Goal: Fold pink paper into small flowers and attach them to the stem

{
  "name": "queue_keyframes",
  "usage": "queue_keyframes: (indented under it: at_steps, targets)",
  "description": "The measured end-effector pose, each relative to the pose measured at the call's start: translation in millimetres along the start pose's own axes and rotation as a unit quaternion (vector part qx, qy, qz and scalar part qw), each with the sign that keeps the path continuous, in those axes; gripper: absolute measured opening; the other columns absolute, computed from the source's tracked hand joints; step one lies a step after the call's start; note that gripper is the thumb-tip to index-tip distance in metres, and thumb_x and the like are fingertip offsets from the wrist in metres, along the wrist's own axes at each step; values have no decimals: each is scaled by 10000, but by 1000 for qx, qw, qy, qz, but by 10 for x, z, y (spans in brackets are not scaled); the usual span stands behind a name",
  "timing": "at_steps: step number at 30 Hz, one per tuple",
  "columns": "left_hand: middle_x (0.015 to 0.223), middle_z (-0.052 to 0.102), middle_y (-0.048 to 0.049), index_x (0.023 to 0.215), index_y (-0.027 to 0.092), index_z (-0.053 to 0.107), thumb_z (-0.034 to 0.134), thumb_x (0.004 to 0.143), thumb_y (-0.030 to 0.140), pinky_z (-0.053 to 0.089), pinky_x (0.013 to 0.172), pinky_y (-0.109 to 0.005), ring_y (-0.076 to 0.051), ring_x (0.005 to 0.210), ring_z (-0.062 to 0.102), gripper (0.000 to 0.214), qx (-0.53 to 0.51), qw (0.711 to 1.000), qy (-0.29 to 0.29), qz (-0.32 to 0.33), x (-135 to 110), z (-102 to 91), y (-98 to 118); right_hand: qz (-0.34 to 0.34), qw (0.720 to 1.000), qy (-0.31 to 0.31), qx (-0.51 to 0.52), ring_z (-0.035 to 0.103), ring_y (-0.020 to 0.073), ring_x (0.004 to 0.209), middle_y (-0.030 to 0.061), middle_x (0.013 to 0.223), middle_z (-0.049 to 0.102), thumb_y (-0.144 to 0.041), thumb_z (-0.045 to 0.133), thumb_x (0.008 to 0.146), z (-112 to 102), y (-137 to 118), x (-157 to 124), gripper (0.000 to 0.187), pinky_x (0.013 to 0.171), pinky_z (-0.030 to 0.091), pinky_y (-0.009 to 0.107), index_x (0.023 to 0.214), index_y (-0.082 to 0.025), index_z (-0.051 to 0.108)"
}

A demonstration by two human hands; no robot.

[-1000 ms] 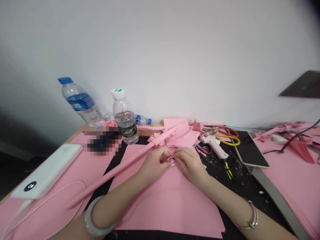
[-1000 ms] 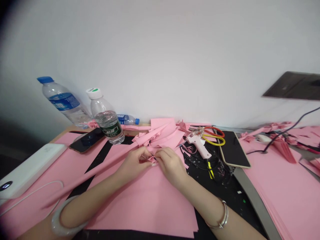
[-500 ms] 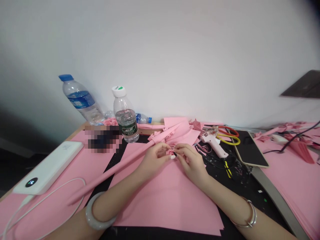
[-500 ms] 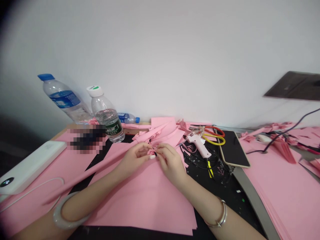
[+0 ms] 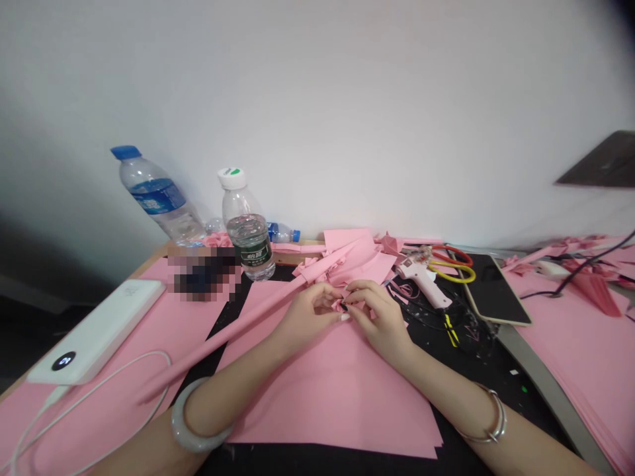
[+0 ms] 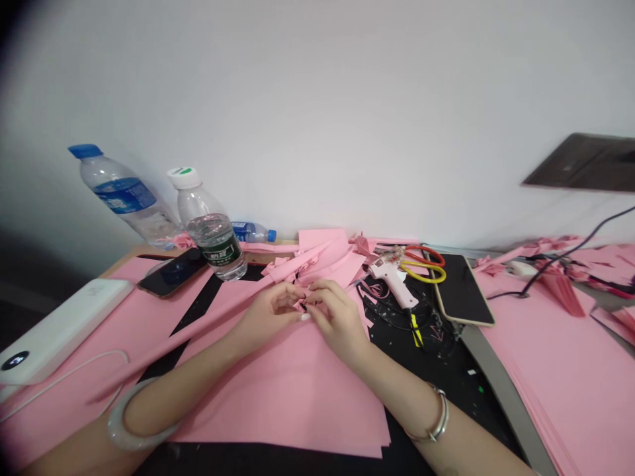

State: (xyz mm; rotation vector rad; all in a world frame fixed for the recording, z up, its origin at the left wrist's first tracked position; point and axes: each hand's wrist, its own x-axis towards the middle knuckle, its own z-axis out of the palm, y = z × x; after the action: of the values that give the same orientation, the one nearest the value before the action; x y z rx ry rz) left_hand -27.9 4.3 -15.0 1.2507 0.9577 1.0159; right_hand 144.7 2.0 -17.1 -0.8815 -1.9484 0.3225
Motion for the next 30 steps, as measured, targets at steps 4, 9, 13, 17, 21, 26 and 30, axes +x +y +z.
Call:
queue_keyframes:
  at_steps: [4, 9, 13, 17, 21, 26, 30]
  targets:
    - [892, 721, -49, 879, 155, 651, 759, 686, 150, 522, 784, -327, -191, 849, 671, 222, 1, 1000, -6, 6, -8, 5, -3, 17, 1000, 5, 10, 673, 203, 860, 69, 910, 664, -86, 605, 887, 10, -3, 0, 171, 749, 555, 323, 769, -211, 611]
    - [883, 733, -54, 869, 149, 666, 779, 673, 142, 517, 775, -319, -195, 850, 673, 225, -6, 1000, -11, 0, -13, 14, 2, 14, 1000, 4, 22, 658, 199, 823, 61, 878, 653, -88, 589, 899, 5, -39, 16, 181, 715, 543, 314, 773, -215, 610]
    - [876, 741, -50, 887, 151, 682, 804, 657, 149, 522, 762, -315, -192, 830, 681, 261, 3, 1000, -9, 1, -12, 2, -11, 14, 1000, 2, 23, 658, 197, 811, 63, 882, 660, -88, 590, 898, -3, -34, 14, 165, 680, 537, 300, 797, -213, 629]
    - [892, 747, -57, 895, 153, 696, 815, 640, 137, 529, 781, -329, -197, 832, 691, 281, 21, 1000, 0, 7, -9, -18, -25, 22, 1000, -2, 21, 666, 202, 818, 82, 943, 669, -101, 610, 890, -6, -10, -2, 121, 652, 538, 299, 875, -211, 659]
    - [907, 747, -54, 862, 157, 681, 819, 632, 133, 533, 817, -341, -198, 857, 697, 269, -4, 1000, 0, 6, -18, -15, -19, 15, 1000, -5, 25, 658, 205, 862, 82, 949, 656, -61, 609, 875, -7, -31, -3, 152, 701, 535, 306, 851, -207, 641]
    - [782, 706, -2, 766, 160, 618, 822, 625, 134, 516, 744, -298, -160, 758, 674, 249, -25, 999, -18, -18, -33, 6, -15, 18, 999, -2, 48, 621, 185, 806, 52, 862, 618, -8, 551, 864, -11, -56, 19, 219, 674, 504, 285, 781, -209, 578]
    - [694, 660, 26, 688, 165, 544, 833, 590, 135, 489, 670, -269, -140, 683, 645, 307, -48, 998, -11, -36, -28, 14, -15, 53, 996, -4, 72, 604, 187, 785, 53, 864, 608, -36, 560, 860, -4, -34, 28, 193, 633, 477, 284, 781, -210, 584]
